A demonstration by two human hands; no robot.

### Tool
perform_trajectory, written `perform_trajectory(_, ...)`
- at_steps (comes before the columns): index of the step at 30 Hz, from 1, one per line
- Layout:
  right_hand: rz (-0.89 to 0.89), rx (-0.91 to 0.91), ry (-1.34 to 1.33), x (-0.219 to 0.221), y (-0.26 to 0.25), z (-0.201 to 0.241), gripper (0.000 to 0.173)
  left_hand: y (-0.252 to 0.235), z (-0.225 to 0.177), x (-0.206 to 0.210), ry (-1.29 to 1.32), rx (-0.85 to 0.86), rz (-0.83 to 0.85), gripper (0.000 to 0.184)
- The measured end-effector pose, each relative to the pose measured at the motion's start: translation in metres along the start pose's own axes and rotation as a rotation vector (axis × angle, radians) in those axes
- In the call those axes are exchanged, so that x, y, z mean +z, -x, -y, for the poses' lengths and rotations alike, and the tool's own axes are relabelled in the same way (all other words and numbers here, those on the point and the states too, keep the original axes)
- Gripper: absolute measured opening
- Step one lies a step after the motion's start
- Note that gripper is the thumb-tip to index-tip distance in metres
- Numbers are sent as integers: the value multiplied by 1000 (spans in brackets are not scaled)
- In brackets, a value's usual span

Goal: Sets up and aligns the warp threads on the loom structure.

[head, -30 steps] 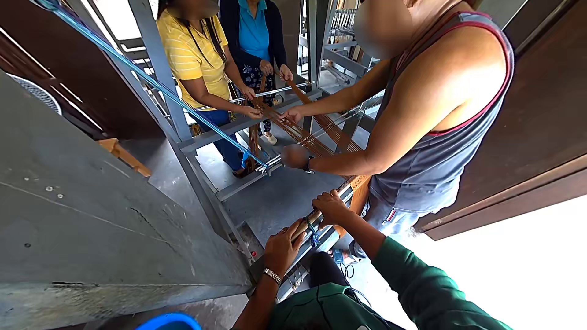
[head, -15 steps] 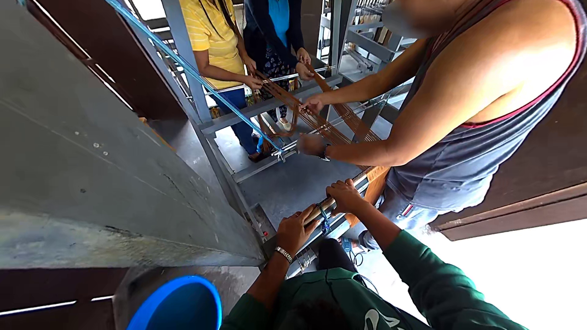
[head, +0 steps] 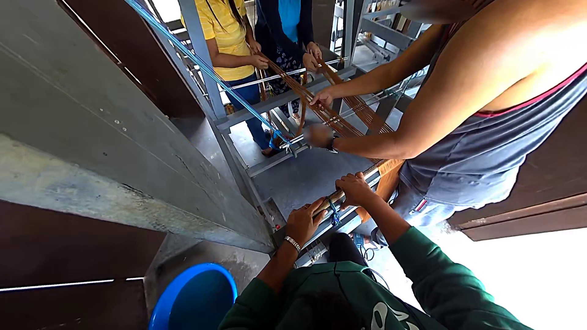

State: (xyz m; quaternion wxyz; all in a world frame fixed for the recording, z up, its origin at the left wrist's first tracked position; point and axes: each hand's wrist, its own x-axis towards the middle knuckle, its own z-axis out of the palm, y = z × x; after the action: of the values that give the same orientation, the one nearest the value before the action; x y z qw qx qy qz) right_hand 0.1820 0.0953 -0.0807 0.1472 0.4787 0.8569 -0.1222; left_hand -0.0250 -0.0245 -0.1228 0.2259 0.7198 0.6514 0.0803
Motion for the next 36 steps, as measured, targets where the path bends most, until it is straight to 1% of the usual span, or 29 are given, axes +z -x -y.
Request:
perform_trajectory(5, -26, -9, -16, 5, 0, -1, 74, 0, 2, 3, 9, 3, -11, 55)
perform_trajectory(21, -2, 25, 18, 3, 0, 1, 77, 0, -1, 2, 3, -14, 12, 57)
perform_trajectory(36, -18, 11, 1, 3, 2, 1, 75, 2, -1, 1, 15, -10, 8, 55)
